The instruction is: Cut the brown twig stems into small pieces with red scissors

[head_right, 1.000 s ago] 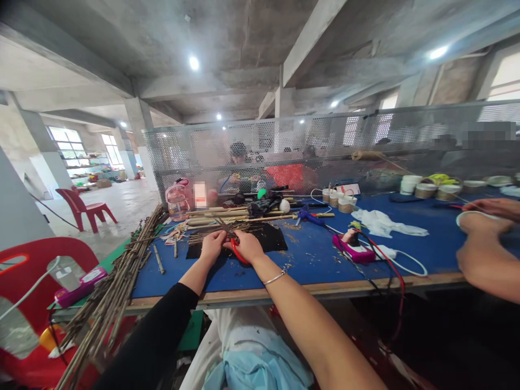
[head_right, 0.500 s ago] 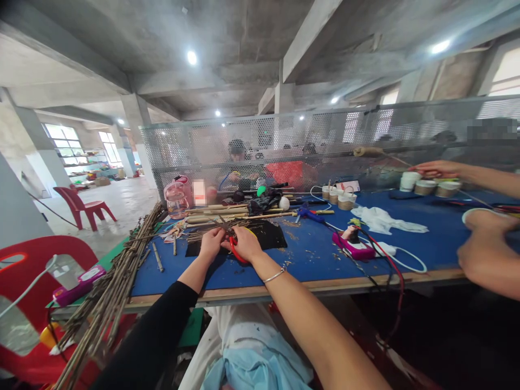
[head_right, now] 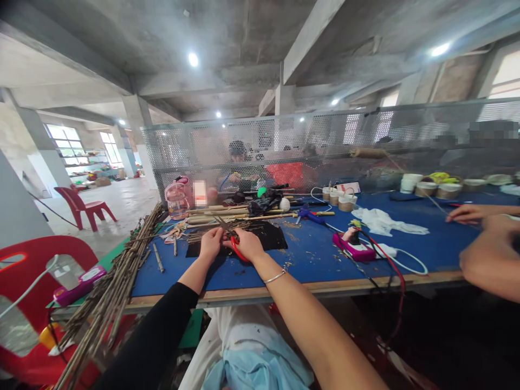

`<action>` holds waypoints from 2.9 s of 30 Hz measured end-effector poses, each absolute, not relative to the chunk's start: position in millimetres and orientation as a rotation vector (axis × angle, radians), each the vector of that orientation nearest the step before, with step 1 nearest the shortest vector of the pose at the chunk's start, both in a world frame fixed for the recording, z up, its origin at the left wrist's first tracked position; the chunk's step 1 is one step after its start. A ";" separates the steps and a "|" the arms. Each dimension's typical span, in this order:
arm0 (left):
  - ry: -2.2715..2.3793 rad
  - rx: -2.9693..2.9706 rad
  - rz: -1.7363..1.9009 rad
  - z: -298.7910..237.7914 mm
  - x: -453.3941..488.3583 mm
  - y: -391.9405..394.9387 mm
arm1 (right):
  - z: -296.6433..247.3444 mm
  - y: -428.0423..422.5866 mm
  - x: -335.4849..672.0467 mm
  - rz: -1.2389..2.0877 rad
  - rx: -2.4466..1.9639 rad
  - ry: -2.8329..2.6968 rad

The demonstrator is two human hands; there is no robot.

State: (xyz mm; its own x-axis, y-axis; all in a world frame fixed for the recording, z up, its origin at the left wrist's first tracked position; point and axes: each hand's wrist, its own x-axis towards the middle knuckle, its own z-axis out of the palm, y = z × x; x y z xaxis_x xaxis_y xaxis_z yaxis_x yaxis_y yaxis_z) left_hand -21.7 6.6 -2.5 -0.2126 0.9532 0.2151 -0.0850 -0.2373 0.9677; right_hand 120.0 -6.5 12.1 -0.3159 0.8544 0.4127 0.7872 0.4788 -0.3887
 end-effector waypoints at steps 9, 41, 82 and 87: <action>1.096 1.198 1.559 -2.3 -20.3 7.3 | 3.2 0.3 117.0 0.116 -1.100 -2.177; 1.677 1.534 1.415 -0.4 -28.8 -2.2 | 8.1 7.7 136.9 0.162 -1.393 -1.986; 1.845 2.665 0.738 25.0 -64.1 22.0 | 1.6 22.2 148.2 0.175 -1.373 -1.556; 1.756 2.611 0.912 13.1 -61.7 25.2 | 1.8 22.0 148.7 0.168 -1.380 -1.548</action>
